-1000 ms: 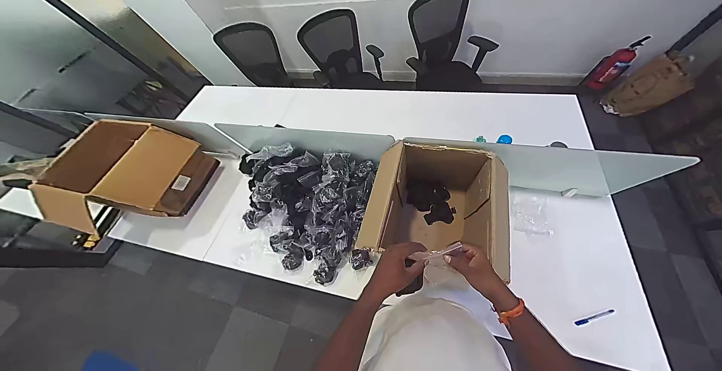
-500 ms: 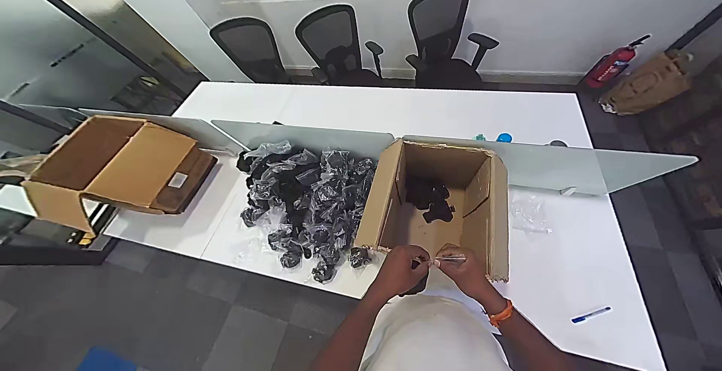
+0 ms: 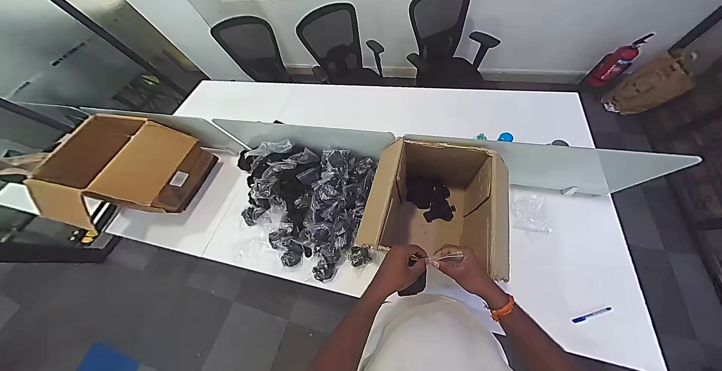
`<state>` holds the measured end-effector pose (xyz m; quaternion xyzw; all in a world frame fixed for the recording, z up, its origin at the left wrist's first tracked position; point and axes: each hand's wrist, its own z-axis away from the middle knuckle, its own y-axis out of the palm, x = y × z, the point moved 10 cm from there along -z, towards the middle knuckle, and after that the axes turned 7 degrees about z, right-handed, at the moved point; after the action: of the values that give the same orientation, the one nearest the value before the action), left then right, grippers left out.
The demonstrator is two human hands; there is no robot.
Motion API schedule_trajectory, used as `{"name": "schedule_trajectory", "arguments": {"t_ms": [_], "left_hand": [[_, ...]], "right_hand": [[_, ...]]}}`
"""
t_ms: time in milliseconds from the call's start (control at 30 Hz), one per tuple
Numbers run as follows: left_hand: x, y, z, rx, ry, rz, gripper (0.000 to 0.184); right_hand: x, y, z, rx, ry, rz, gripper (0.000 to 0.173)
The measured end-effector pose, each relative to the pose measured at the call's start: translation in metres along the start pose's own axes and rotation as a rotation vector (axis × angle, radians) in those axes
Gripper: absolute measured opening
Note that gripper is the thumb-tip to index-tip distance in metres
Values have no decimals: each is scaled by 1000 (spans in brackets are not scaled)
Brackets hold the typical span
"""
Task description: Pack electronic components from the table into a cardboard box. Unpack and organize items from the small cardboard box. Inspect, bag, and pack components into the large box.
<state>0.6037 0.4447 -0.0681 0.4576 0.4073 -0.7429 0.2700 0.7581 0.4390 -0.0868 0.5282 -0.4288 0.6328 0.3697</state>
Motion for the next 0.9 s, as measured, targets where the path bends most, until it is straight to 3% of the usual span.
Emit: {"name": "schedule_trajectory", "arguments": {"t_ms": [500, 900], "left_hand": [[-1, 2, -1, 34, -23, -43, 25], [-23, -5, 6, -31, 115, 91, 22]], "right_hand": [[4, -5, 0, -89, -83, -36, 5], [17, -5, 3, -146, -125, -170, 5]]}}
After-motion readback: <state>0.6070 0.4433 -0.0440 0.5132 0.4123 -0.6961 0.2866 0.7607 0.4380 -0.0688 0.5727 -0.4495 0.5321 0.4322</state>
